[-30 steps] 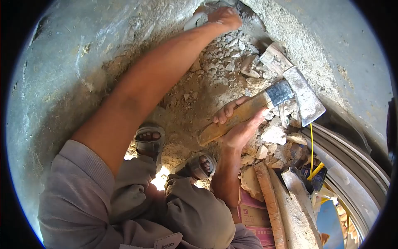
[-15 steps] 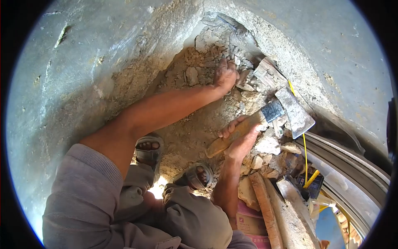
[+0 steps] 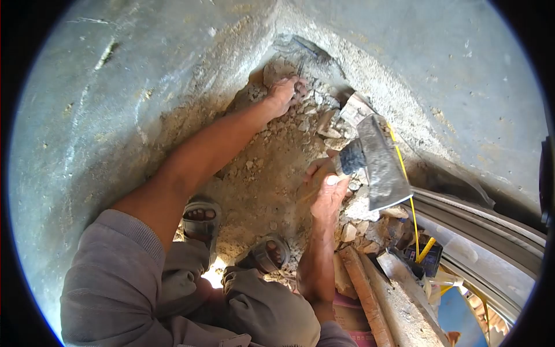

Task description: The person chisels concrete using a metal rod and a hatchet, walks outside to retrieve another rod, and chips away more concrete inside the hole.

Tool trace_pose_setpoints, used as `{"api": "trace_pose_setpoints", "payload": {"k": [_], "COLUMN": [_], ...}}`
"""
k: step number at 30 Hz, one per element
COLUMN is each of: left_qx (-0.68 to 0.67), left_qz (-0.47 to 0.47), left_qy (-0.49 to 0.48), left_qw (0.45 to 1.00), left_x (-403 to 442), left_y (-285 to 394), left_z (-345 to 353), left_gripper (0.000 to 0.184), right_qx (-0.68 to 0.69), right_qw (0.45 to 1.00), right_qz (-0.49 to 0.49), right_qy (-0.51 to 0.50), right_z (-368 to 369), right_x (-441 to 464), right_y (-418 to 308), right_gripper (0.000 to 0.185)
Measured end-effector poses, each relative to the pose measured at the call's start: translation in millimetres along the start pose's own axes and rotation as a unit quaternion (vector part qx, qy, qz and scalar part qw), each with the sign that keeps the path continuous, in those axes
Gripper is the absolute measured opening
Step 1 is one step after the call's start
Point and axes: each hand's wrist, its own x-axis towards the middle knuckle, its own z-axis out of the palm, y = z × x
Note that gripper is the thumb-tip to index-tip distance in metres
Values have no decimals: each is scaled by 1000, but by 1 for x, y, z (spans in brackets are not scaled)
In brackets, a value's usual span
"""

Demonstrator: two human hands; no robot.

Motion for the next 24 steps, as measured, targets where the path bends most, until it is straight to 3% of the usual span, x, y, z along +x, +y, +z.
{"api": "trace_pose_setpoints", "payload": {"k": [5,7,8,9,11,12,17,24], "left_qx": [-31,-18,-44,-42,-38,-38,9,29], "left_qz": [-59,-64,-72,-70,-70,-66,-45,-60], "left_qy": [-21,-77,-26,-27,-13,-48,-27,-51], "left_qw": [998,995,996,996,997,996,999,996], "left_x": [20,27,17,19,20,28,28,35], "left_y": [9,13,23,27,34,28,17,26], "left_z": [-7,-14,-8,-9,-14,-19,-18,-21], "left_gripper": [27,27,26,26,22,24,21,23], "right_qx": [-172,-307,-342,-382,-446,-447,-468,-481], "right_qw": [984,946,928,905,872,872,862,852], "right_qz": [33,-78,-96,-128,-71,-72,-7,-30], "right_qy": [-23,-65,-110,-139,-188,-187,-197,-204], "right_z": [-12,-15,-19,-22,-28,-31,-30,-32], "right_x": [37,48,53,59,63,65,68,80], "right_y": [-8,-9,-10,-11,-14,-13,-10,-5], "right_gripper": [46,43,38,45,48,48,53,55]}}
